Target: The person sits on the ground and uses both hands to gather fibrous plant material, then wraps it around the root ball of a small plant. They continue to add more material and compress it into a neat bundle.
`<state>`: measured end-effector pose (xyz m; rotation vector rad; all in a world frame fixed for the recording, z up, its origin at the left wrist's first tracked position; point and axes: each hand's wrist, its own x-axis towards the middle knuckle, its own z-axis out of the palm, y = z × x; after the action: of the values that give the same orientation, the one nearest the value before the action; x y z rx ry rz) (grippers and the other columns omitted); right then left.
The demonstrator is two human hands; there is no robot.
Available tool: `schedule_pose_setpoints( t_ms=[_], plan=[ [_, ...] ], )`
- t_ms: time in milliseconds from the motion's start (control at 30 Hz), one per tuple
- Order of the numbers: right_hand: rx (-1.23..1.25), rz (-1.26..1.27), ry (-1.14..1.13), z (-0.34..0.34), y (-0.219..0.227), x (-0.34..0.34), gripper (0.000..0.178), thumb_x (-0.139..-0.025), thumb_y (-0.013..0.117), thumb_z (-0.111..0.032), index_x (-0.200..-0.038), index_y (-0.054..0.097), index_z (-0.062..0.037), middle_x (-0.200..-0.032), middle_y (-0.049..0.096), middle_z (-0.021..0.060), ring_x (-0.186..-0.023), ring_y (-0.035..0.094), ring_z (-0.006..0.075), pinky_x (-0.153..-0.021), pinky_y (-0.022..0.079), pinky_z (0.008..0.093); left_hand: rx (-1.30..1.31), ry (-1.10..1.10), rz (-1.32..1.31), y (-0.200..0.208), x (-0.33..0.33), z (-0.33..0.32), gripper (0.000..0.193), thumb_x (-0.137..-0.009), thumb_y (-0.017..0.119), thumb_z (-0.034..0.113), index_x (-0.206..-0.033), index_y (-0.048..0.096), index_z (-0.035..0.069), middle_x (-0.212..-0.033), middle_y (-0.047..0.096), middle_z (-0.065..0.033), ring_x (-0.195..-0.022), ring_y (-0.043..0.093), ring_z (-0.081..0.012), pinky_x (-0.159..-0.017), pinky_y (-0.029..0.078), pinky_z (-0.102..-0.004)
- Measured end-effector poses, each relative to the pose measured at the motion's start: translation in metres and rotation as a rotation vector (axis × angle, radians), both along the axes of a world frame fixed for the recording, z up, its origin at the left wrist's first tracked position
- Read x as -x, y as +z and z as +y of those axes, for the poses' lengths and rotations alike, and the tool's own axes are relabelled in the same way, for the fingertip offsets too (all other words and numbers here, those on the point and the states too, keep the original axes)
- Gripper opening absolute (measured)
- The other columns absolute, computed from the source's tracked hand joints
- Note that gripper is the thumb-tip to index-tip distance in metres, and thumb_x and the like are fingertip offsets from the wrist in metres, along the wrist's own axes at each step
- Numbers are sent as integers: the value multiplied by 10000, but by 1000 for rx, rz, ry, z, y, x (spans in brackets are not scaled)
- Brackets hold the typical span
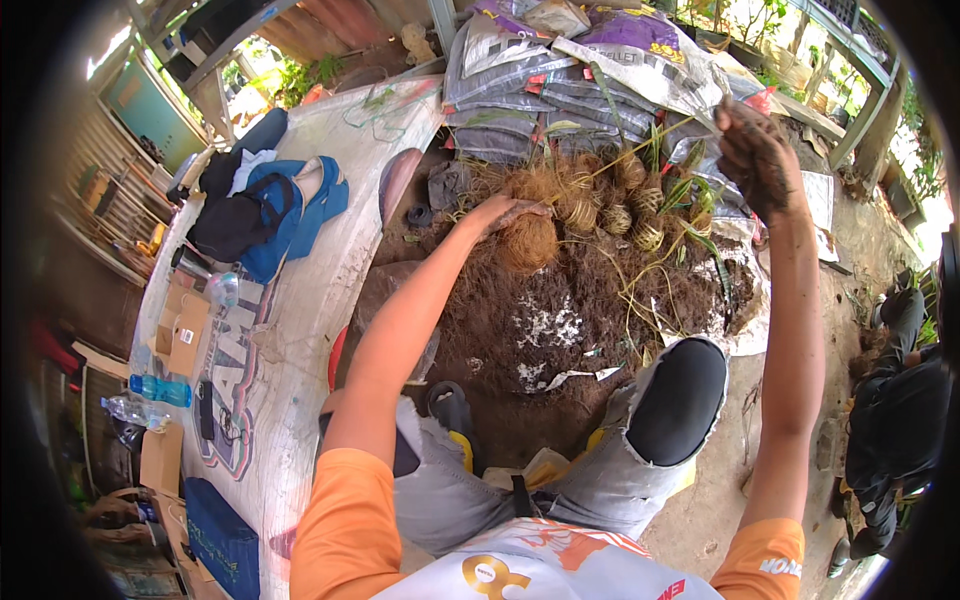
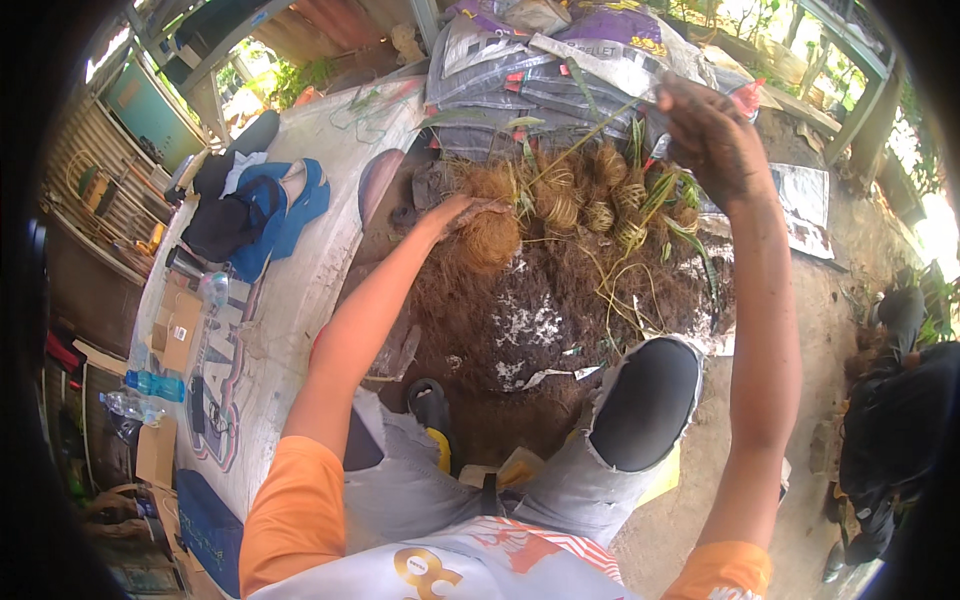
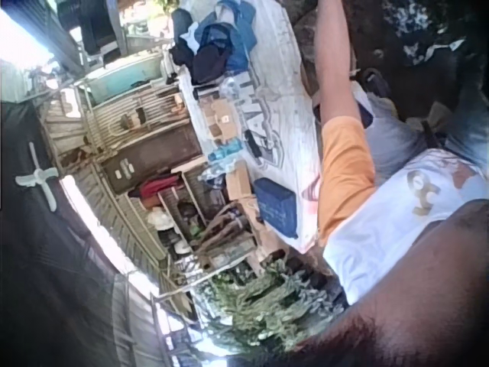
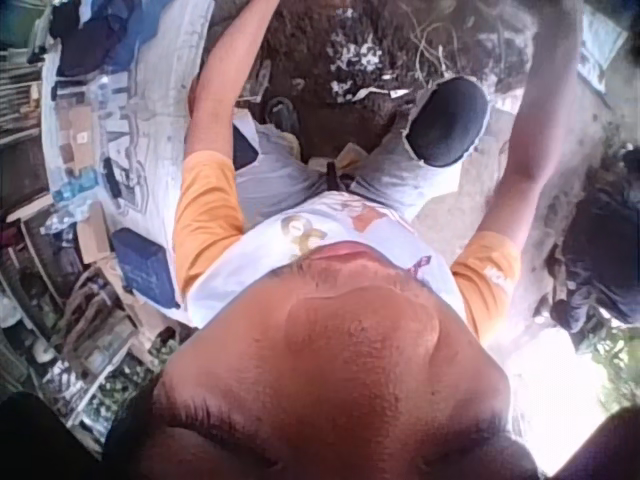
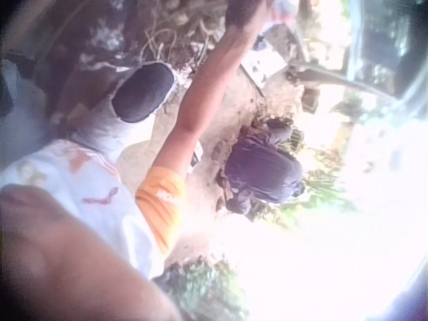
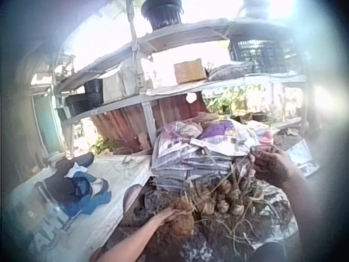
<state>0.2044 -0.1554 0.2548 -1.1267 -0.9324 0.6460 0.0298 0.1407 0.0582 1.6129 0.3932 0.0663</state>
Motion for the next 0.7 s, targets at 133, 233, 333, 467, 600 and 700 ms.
schedule_pose_setpoints(
  t_ms=[133, 233, 333, 467, 600, 700],
  plan=[
    [-125, 181, -37, -2, 10, -11, 157, -893, 546, -229, -996, 585, -117, -752, 518, -92, -487, 295, 18, -432, 241, 172, 24, -2, -23, 4, 3, 16, 499, -854, 593, 185, -1267, 405, -25, -1039, 641, -148, -1012, 604, -212, -894, 464, -346],
    [-289, 264, -75, -1, 17, -27, 310, -905, 523, -164, -1193, 490, -53, -899, 556, -47, -536, 333, 32, -474, 301, 172, 107, 28, -63, -14, 7, 34, 569, -832, 632, 204, -1286, 371, -18, -1032, 642, -153, -1005, 607, -220, -885, 471, -349],
    [-311, 150, 290, -3, 23, -50, 343, -923, 488, -119, -1254, 442, -46, -949, 560, -28, -592, 381, 31, -495, 322, 167, 171, 33, -73, -32, 17, 39, 526, -850, 598, 269, -1283, 427, 23, -1130, 603, -117, -1111, 533, -193, -949, 407, -345],
    [-211, 209, -119, -6, 18, -48, 344, -933, 472, -139, -1261, 434, -43, -949, 556, -25, -627, 389, 32, -510, 333, 167, 214, 22, -32, -36, 27, 44, 417, -826, 619, 310, -1147, 589, 45, -1174, 589, -75, -1135, 513, -179, -980, 377, -347],
    [-203, 141, 189, -28, -3, -95, 368, -926, 452, -102, -1285, 413, -32, -993, 545, -18, -628, 383, 46, -519, 344, 176, 212, 27, -58, -36, 39, 50, 355, -798, 643, 315, -1032, 664, 49, -1150, 601, -62, -1087, 540, -175, -964, 390, -338],
    [-83, 198, -247, -24, -12, -84, 404, -922, 444, -90, -1317, 383, -26, -1028, 529, -21, -617, 362, 38, -517, 335, 172, 76, -5, -29, -33, 52, 54, 439, -794, 622, 404, -1016, 668, 28, -1107, 631, -70, -1106, 544, -177, -993, 360, -348]
  ],
)
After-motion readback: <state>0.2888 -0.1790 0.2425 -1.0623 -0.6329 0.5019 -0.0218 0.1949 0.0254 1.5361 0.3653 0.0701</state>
